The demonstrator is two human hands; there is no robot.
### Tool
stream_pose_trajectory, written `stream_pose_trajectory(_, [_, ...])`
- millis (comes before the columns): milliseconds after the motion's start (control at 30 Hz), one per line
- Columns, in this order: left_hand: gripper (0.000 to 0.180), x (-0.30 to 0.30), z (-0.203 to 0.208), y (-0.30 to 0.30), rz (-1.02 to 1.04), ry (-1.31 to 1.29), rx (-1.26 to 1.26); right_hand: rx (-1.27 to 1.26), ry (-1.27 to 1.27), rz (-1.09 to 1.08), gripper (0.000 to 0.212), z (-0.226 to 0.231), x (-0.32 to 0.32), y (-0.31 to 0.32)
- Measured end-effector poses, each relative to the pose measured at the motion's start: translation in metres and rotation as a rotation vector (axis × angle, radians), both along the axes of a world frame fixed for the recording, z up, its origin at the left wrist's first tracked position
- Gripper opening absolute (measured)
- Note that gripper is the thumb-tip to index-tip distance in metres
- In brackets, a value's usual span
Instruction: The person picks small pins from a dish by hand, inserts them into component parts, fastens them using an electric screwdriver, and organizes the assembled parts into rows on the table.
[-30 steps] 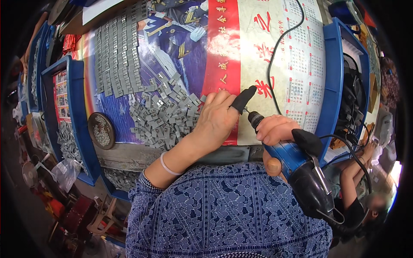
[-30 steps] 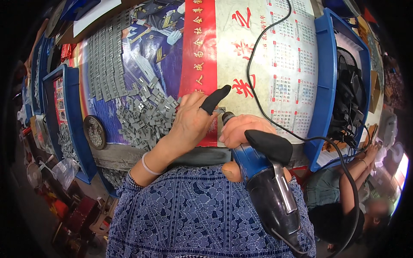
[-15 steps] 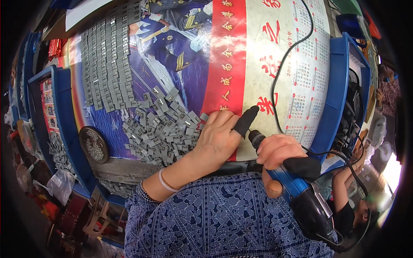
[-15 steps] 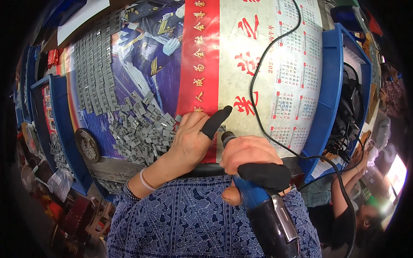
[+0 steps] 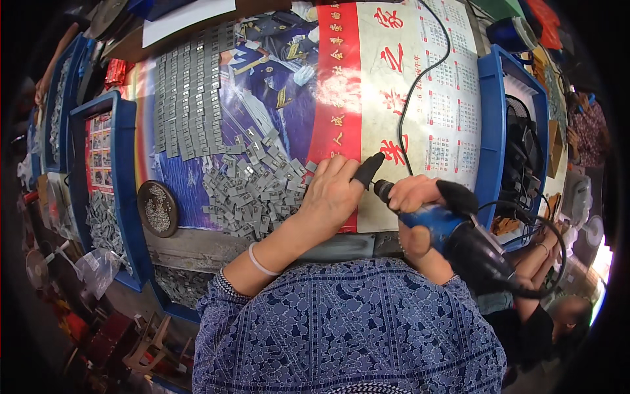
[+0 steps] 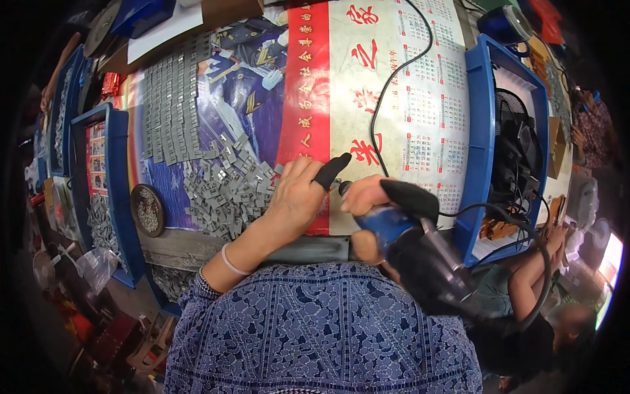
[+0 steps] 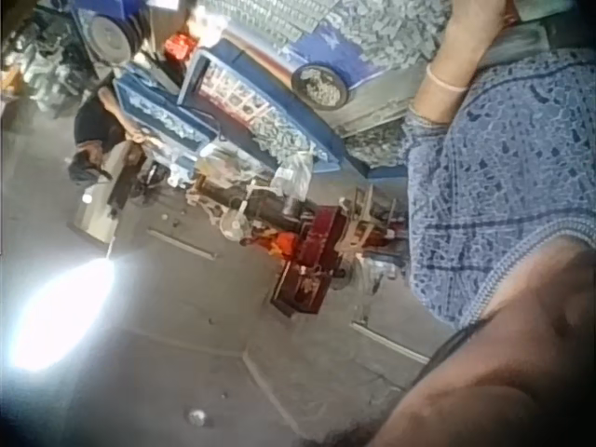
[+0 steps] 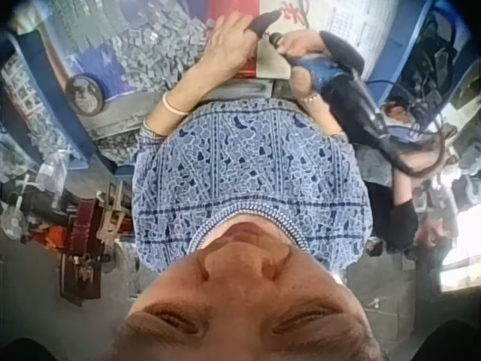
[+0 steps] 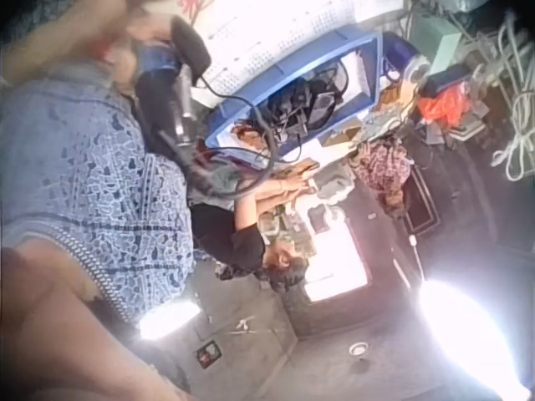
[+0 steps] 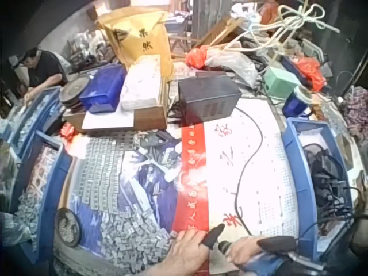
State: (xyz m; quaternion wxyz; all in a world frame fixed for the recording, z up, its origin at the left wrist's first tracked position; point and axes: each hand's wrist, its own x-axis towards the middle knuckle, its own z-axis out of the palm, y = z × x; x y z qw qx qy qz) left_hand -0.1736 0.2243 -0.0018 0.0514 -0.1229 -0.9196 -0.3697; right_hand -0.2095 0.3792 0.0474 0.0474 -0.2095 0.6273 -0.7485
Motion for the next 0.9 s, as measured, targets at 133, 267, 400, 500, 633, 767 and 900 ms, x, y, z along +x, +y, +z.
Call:
stream_pose_trajectory(133, [0.050,0.000,0.003,-0.004,-0.053,-0.002,-0.109,-0.008,-0.048,-0.129,0.044,0.018,0.002,-0.003])
stream_pose_trajectory(267, [0.014,0.003,0.011,-0.008,-0.036,0.118,-0.073,-0.117,-0.001,-0.122,0.044,0.023,0.006,0.003])
stream_pose_trajectory(400, [0.057,0.021,0.027,-0.029,-0.017,0.007,-0.168,-0.075,-0.002,-0.124,0.043,0.028,0.014,0.009])
stream_pose_trajectory(500, [0.013,0.037,0.031,-0.045,0.088,0.088,-0.156,-0.053,-0.031,-0.069,0.041,0.025,0.017,0.008])
stream_pose_trajectory(633, [0.022,0.051,0.041,-0.065,0.151,0.062,-0.181,-0.035,-0.054,-0.018,0.040,0.023,0.020,0.007])
stream_pose_trajectory(767, [0.027,0.029,0.052,-0.080,0.266,0.146,-0.085,-0.043,-0.054,-0.003,0.039,0.031,0.023,0.005])
stream_pose_trajectory(900, [0.031,-0.042,0.035,-0.103,0.456,0.282,-0.080,-0.004,-0.048,0.030,0.040,0.033,0.028,0.004])
